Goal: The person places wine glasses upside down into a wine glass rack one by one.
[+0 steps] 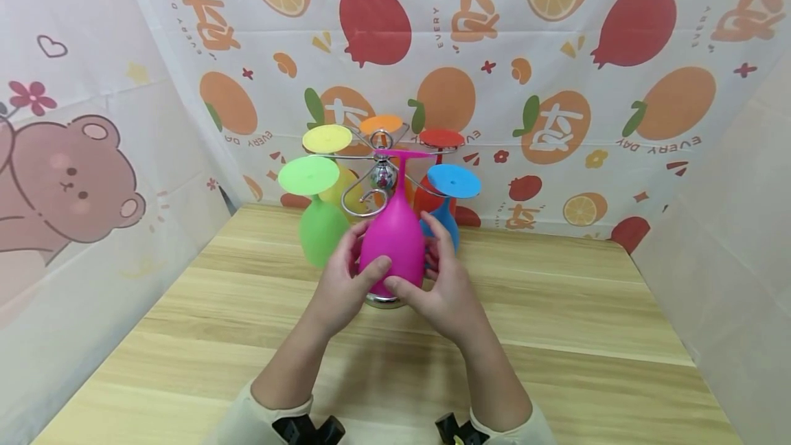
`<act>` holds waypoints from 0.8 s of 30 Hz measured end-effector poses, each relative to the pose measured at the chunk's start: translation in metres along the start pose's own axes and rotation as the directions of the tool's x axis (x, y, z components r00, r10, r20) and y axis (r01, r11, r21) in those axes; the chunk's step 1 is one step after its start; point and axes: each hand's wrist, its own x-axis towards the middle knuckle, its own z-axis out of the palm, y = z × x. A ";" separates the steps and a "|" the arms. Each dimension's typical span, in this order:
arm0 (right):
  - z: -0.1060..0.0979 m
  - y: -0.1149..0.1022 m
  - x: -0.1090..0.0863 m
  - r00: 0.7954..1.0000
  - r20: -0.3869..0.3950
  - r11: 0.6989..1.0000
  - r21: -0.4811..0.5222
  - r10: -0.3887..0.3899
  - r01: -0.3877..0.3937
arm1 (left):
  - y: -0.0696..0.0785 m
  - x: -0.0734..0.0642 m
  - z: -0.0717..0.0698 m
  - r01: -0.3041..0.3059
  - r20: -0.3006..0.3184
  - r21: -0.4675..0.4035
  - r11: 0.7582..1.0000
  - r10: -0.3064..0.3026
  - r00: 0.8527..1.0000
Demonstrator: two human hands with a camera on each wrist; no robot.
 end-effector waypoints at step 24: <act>0.005 0.002 0.002 0.999 -0.049 0.998 -0.058 -0.001 -0.002 | -0.003 0.004 -0.012 0.024 0.007 0.143 0.989 -0.025 1.000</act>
